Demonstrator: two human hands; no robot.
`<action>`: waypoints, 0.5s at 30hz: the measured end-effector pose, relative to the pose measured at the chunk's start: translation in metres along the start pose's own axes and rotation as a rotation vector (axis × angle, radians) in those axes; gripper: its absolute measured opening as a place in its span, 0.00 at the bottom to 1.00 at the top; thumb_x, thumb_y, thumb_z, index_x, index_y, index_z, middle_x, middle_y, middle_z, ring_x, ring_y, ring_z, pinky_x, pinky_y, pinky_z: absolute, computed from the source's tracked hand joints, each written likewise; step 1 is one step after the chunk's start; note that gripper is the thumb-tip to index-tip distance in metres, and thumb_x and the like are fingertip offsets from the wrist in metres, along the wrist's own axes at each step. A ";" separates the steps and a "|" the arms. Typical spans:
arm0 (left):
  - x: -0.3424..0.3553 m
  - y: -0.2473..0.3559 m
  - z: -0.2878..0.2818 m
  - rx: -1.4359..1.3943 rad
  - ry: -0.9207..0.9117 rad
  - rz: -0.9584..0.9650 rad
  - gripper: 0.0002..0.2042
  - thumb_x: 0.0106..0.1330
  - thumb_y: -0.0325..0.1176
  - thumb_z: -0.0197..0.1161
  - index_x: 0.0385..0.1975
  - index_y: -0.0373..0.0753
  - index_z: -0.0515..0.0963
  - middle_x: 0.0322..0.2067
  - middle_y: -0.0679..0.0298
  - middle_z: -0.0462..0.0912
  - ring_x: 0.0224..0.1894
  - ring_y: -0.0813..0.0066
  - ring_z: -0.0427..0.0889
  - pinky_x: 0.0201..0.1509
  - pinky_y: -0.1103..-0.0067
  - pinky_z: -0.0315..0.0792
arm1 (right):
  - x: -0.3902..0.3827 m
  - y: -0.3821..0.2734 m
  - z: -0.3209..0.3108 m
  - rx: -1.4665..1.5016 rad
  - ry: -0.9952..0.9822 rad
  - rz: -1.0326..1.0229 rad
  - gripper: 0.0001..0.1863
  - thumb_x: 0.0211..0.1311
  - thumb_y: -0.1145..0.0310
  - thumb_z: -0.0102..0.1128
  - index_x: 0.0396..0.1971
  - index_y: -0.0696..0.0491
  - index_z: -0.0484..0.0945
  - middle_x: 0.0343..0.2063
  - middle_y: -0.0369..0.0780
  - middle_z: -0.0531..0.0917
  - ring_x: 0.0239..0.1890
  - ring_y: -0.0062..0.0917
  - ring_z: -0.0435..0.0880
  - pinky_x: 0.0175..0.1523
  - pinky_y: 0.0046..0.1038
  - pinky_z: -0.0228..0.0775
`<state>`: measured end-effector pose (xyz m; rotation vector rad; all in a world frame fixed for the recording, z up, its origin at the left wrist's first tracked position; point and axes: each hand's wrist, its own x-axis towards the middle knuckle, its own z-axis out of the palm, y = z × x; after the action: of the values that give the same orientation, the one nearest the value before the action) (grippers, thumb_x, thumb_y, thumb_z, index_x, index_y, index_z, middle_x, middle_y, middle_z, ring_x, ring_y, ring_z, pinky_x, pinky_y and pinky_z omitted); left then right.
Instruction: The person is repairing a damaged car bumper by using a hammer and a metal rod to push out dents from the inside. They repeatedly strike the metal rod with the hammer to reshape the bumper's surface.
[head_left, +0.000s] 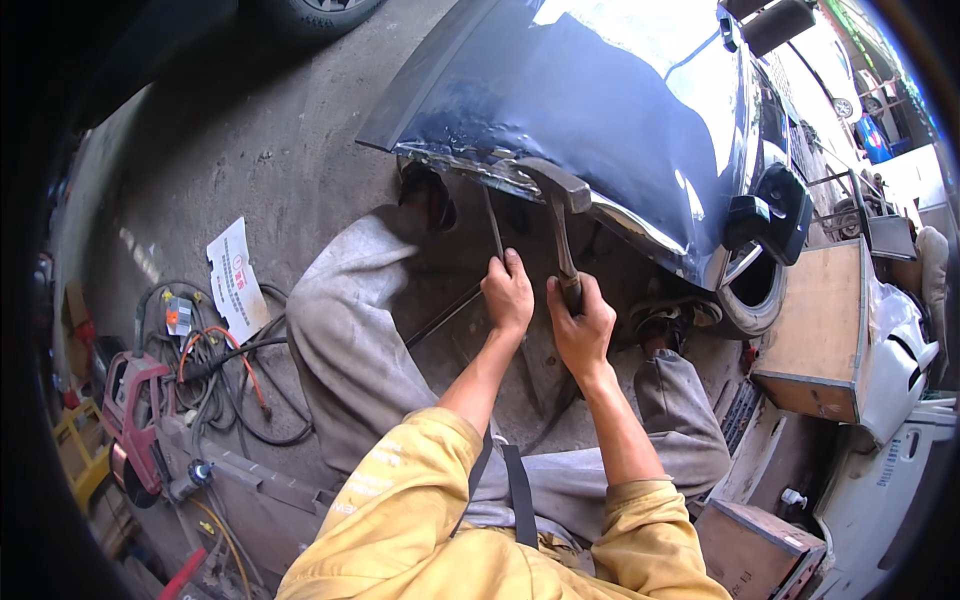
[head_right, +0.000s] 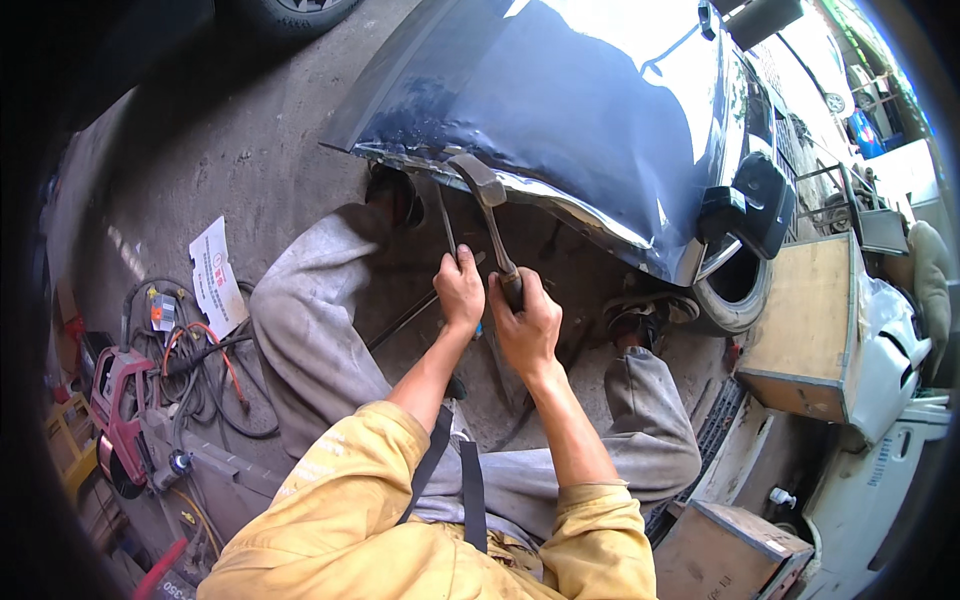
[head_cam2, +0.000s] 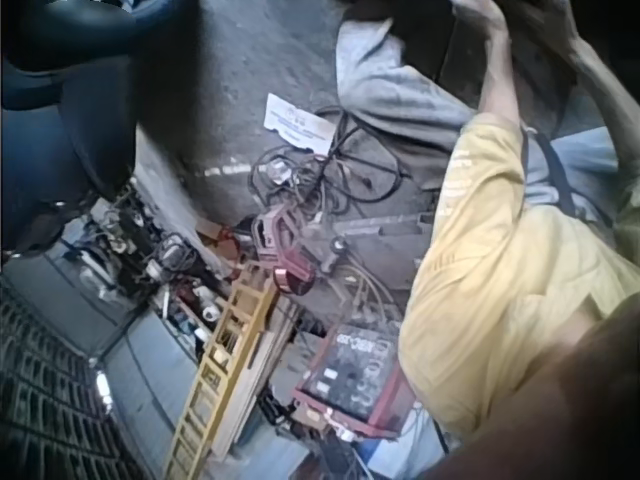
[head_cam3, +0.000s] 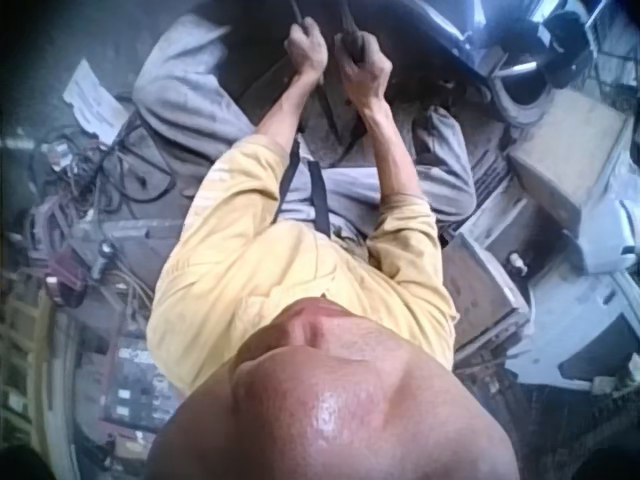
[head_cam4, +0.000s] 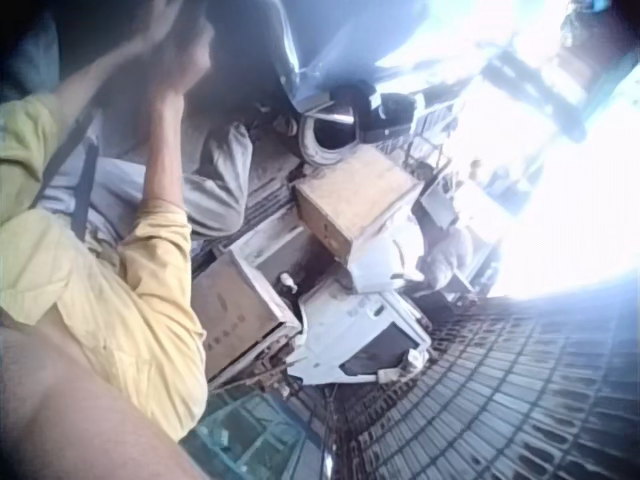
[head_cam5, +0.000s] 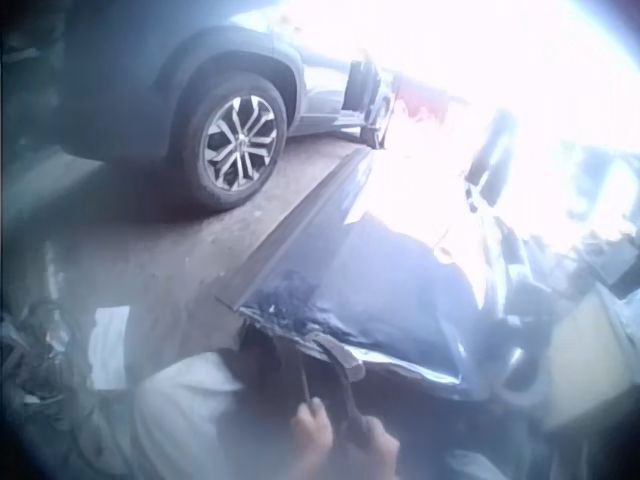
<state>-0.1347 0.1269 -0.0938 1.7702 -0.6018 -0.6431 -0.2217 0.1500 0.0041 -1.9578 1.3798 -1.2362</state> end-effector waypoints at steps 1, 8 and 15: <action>0.001 0.002 -0.001 0.011 -0.013 -0.003 0.22 0.72 0.43 0.53 0.23 0.28 0.71 0.20 0.40 0.78 0.28 0.37 0.79 0.29 0.55 0.68 | 0.008 -0.006 -0.002 0.003 -0.026 -0.046 0.09 0.60 0.71 0.68 0.34 0.58 0.76 0.15 0.36 0.71 0.18 0.16 0.66 0.23 0.23 0.63; -0.002 0.000 0.002 -0.039 -0.031 -0.035 0.20 0.68 0.42 0.58 0.23 0.29 0.72 0.20 0.41 0.79 0.28 0.39 0.81 0.31 0.56 0.72 | 0.013 0.011 -0.014 -0.302 -0.371 -0.136 0.12 0.58 0.66 0.68 0.31 0.55 0.74 0.22 0.48 0.80 0.23 0.43 0.82 0.27 0.36 0.72; -0.001 0.000 0.000 -0.103 -0.033 -0.043 0.18 0.65 0.39 0.61 0.22 0.29 0.72 0.20 0.44 0.80 0.29 0.40 0.81 0.31 0.57 0.72 | -0.004 -0.010 -0.011 -0.171 -0.223 -0.114 0.13 0.55 0.68 0.70 0.37 0.56 0.76 0.23 0.48 0.81 0.24 0.44 0.82 0.28 0.35 0.73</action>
<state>-0.1355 0.1272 -0.0937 1.6830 -0.5449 -0.7212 -0.2264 0.1593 0.0161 -2.2427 1.3130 -0.9384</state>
